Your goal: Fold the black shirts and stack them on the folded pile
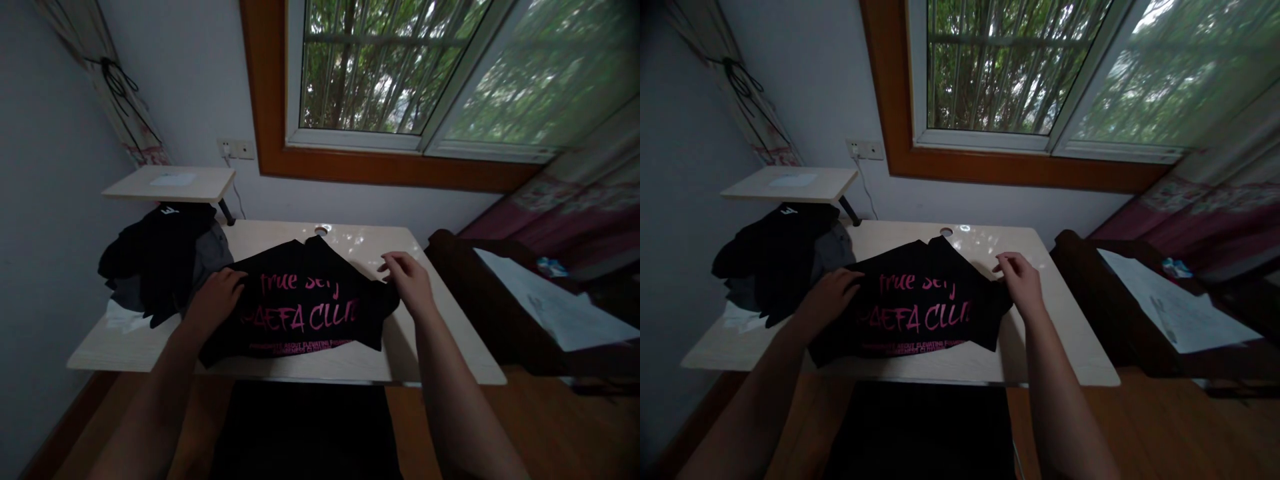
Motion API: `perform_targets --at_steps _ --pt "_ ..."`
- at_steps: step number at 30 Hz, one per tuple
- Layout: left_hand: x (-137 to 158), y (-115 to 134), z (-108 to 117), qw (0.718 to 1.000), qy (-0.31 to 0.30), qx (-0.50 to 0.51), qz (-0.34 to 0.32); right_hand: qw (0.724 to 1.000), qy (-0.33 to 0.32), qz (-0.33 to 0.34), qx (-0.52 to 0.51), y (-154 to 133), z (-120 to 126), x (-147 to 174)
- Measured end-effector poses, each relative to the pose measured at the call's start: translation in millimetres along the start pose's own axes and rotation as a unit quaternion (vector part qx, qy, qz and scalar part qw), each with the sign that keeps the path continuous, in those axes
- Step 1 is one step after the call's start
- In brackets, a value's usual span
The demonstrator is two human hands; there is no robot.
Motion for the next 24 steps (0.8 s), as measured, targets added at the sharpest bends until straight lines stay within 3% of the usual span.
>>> perform_targets --at_steps 3,6,8,11,14,17,20,22,24 --pt "-21 29 -17 0.999 -0.01 0.001 -0.038 0.99 -0.124 0.034 0.066 -5 -30 -15" --pt "-39 52 -38 0.998 -0.055 -0.012 -0.032 0.959 -0.237 0.098 0.124 -1 -66 -21" --pt "-47 62 -50 0.996 -0.078 -0.042 -0.019 0.945 -0.279 0.101 0.136 3 -86 -18" --pt "-54 66 -59 0.995 -0.068 -0.079 -0.002 0.958 -0.241 0.069 0.14 8 -102 -9" --pt "-58 58 -59 0.992 -0.073 -0.102 0.031 0.966 -0.21 0.056 0.138 13 -100 -5" --pt "-59 45 -56 0.989 -0.081 -0.113 0.048 0.971 -0.194 0.033 0.138 24 -82 -13" --pt "-58 34 -50 0.989 -0.085 -0.11 0.048 0.979 -0.15 -0.016 0.138 43 -49 -30" --pt "-56 30 -48 0.988 -0.091 -0.111 0.051 0.989 -0.009 -0.118 0.084 59 -20 -39" --pt "-54 30 -47 0.988 -0.092 -0.113 0.053 0.976 0.134 -0.174 -0.011 74 4 -43"
Point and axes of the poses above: each hand's wrist, its own x-axis away from the middle knuckle, its own z-axis out of the back of the hand, y = z × x, the point moved 2 cm from there along -x, towards the middle knuckle, and after that the axes turned 12 degrees about z, right-handed, at the moved point
